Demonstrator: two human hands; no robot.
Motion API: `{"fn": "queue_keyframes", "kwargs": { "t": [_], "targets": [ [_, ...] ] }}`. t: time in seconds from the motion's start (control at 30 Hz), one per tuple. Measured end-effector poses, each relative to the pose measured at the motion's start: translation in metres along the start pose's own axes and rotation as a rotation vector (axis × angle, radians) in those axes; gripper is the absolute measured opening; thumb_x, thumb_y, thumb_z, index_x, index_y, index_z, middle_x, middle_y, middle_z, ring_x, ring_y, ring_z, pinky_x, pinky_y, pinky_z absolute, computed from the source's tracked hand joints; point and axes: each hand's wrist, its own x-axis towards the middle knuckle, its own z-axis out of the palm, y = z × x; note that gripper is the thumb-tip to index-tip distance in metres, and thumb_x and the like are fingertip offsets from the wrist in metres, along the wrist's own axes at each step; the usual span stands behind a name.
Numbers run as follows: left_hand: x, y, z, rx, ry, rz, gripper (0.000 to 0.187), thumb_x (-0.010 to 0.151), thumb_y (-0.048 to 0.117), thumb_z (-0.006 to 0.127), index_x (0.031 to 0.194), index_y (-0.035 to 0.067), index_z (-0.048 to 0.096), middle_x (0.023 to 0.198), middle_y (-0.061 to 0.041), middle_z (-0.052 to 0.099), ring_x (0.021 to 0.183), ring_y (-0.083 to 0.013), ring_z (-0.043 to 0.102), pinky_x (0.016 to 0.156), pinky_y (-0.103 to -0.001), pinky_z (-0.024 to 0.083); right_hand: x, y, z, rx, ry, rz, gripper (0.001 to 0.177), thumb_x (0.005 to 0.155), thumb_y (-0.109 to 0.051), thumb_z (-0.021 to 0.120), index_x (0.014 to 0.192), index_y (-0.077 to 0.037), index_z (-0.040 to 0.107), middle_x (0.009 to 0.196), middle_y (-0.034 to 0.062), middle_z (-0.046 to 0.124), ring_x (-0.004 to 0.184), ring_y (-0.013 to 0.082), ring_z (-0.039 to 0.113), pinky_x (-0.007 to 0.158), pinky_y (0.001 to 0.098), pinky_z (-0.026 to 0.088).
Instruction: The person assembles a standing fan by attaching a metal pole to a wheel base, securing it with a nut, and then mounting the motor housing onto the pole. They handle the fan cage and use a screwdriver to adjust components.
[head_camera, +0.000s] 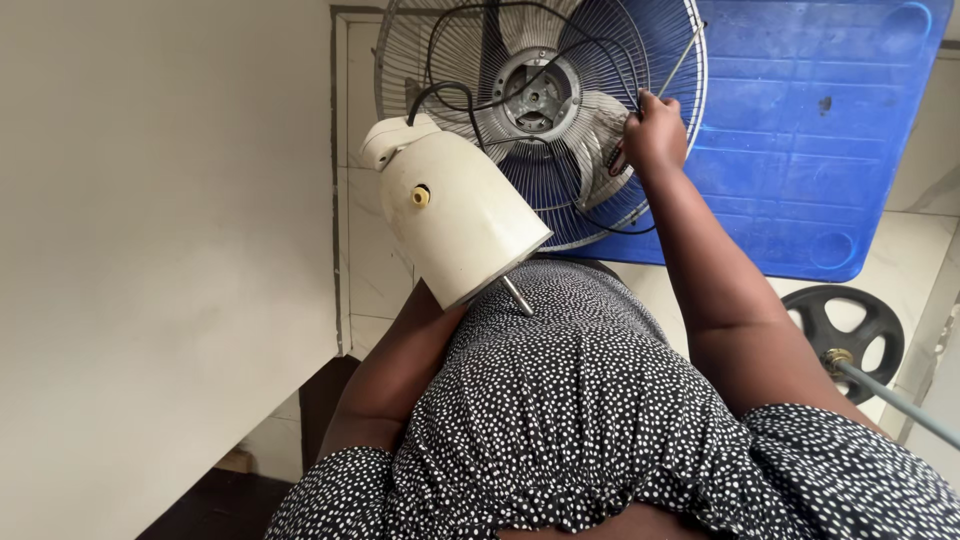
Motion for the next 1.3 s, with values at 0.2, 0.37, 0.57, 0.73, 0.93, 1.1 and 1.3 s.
{"fn": "queue_keyframes", "kwargs": {
  "t": [0.2,0.37,0.57,0.73,0.93,1.1,1.3],
  "targets": [
    [0.002,-0.005,0.003,0.14,-0.083,0.008,0.052,0.114,0.041,0.047,0.153,0.008,0.049,0.149,-0.018,0.059,0.137,-0.0345,0.059,0.117,-0.052,0.047,-0.036,-0.047,-0.019,-0.123,-0.102,-0.086,0.049,0.091,-0.015,0.072,0.14,-0.018,0.063,0.132,0.0186,0.063,0.107,0.037,0.068,0.092,0.0466,0.053],
    [0.0,-0.011,0.007,0.201,0.039,0.086,0.054,0.115,0.044,0.043,0.154,0.007,0.045,0.148,-0.018,0.058,0.136,-0.0319,0.06,0.117,-0.05,0.048,-0.029,-0.076,-0.005,0.079,-0.542,-0.2,0.06,0.088,-0.019,0.082,0.144,-0.019,0.059,0.119,0.0181,0.07,0.096,0.024,0.064,0.08,0.0394,0.053],
    [0.008,-0.022,0.005,0.331,0.05,0.121,0.056,0.114,0.045,0.041,0.154,0.006,0.044,0.147,-0.018,0.057,0.134,-0.0318,0.059,0.114,-0.05,0.048,-0.015,-0.08,0.019,0.071,-0.82,0.036,0.054,0.087,-0.026,0.078,0.138,-0.021,0.062,0.102,0.0064,0.069,0.067,0.0128,0.056,0.062,0.0302,0.052],
    [0.005,-0.021,0.007,0.31,0.026,0.149,0.057,0.113,0.046,0.04,0.153,0.006,0.044,0.146,-0.018,0.058,0.133,-0.0319,0.06,0.113,-0.05,0.049,-0.012,-0.06,0.042,0.052,-0.701,-0.126,0.046,0.098,-0.043,0.073,0.125,-0.006,0.066,0.095,0.0051,0.068,0.077,0.0091,0.061,0.072,0.0315,0.051],
    [0.006,-0.023,0.006,0.313,0.025,0.147,0.058,0.112,0.047,0.04,0.153,0.006,0.045,0.145,-0.018,0.059,0.131,-0.032,0.061,0.111,-0.05,0.051,-0.012,-0.055,0.038,0.377,-0.746,0.03,0.037,0.104,-0.044,0.061,0.104,-0.007,0.062,0.082,0.0007,0.062,0.068,0.0098,0.054,0.058,0.0311,0.044],
    [0.009,-0.016,0.011,0.302,0.026,0.128,0.059,0.112,0.048,0.04,0.152,0.005,0.045,0.144,-0.019,0.059,0.129,-0.0321,0.062,0.109,-0.05,0.051,-0.024,-0.055,-0.001,0.502,-0.733,0.041,0.028,0.105,-0.035,0.062,0.095,-0.009,0.061,0.071,-0.0013,0.061,0.057,0.0088,0.049,0.052,0.0283,0.038],
    [0.016,-0.003,0.023,0.288,0.034,0.074,0.059,0.111,0.049,0.039,0.151,0.005,0.046,0.143,-0.019,0.06,0.127,-0.0322,0.063,0.107,-0.05,0.053,-0.058,-0.056,-0.042,0.746,-0.655,0.025,0.016,0.103,-0.025,0.065,0.107,-0.009,0.064,0.072,-0.0035,0.056,0.061,0.0062,0.049,0.055,0.0248,0.037]
  ]
}}
